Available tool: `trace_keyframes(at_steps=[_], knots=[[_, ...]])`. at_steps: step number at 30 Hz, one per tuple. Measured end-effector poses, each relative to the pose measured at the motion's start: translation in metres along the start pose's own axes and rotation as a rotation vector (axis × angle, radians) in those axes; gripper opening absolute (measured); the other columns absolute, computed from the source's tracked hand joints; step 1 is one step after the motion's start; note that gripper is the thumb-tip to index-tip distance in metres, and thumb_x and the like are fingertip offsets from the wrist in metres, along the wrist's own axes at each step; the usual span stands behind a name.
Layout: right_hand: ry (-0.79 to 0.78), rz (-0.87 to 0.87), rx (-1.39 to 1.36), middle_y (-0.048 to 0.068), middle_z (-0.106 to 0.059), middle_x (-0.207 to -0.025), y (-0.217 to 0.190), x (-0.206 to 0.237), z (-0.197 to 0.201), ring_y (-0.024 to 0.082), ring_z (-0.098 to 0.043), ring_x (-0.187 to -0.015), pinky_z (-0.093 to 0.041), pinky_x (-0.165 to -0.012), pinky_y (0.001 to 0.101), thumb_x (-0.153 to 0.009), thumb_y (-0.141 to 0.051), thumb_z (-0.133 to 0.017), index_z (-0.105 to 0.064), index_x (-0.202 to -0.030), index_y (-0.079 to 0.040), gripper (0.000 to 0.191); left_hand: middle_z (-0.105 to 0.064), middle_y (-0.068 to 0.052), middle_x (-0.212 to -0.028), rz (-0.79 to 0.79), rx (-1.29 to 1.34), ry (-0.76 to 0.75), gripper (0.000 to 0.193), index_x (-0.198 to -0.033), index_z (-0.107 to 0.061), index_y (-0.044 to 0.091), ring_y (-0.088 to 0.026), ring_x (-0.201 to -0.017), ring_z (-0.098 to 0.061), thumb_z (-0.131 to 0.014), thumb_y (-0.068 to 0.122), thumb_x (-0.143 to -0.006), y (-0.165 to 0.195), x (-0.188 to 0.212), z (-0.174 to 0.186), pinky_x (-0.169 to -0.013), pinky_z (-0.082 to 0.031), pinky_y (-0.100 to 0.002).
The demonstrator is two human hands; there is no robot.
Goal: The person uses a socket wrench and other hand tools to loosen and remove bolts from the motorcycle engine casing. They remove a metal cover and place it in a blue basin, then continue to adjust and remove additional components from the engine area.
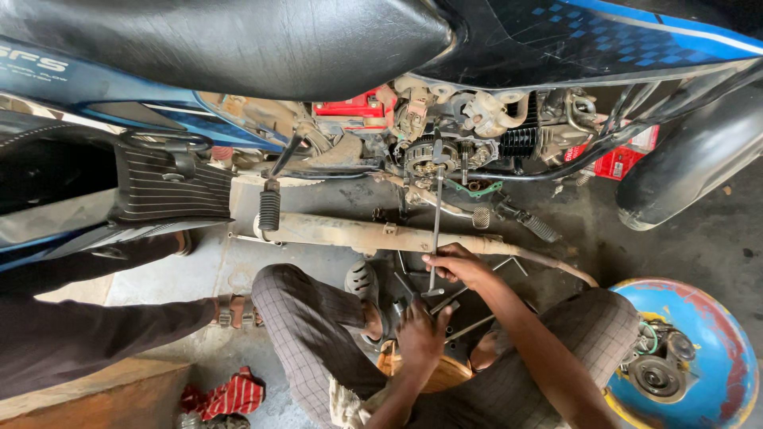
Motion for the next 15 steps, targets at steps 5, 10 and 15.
trace_keyframes(at_steps=[5, 10, 15], knots=[[0.027, -0.005, -0.071, -0.002, -0.053, -0.057, -0.005, -0.002, -0.005, 0.005, -0.04, -0.046, -0.025, -0.04, 0.0247, -0.095, -0.027, -0.072, -0.07, -0.086, 0.0, 0.028, -0.073, -0.024, -0.093, 0.601, 0.59, -0.15, 0.056, -0.093, -0.063, 0.0, -0.039, -0.101, -0.076, -0.037, 0.047, -0.108, -0.014, -0.027, -0.026, -0.093, -0.058, -0.053], [-0.031, 0.055, -0.105, 0.001, -0.051, -0.054, -0.005, -0.002, -0.004, 0.007, -0.04, -0.043, -0.025, -0.039, 0.0254, -0.096, -0.025, -0.071, -0.069, -0.083, 0.004, 0.032, -0.071, -0.017, -0.089, 0.886, 1.44, -0.387, 0.057, -0.078, -0.056, 0.011, -0.036, -0.094, -0.07, -0.037, 0.056, -0.109, -0.043, -0.044, -0.052, -0.086, -0.057, -0.052], [-0.012, 0.061, -0.077, 0.002, -0.05, -0.053, -0.003, -0.003, -0.001, 0.007, -0.037, -0.041, -0.023, -0.038, 0.0246, -0.096, -0.026, -0.07, -0.069, -0.081, 0.002, 0.032, -0.071, -0.018, -0.097, 0.243, 0.174, -0.059, 0.067, -0.102, -0.072, 0.002, -0.036, -0.092, -0.067, -0.047, 0.064, -0.095, -0.04, -0.017, -0.019, -0.08, -0.054, -0.048]])
Point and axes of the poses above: each hand's wrist, its own x-axis away from the middle knuckle, its own z-axis out of the back of the hand, y = z × x, the point moved 2 cm from there along -x, towards the middle knuckle
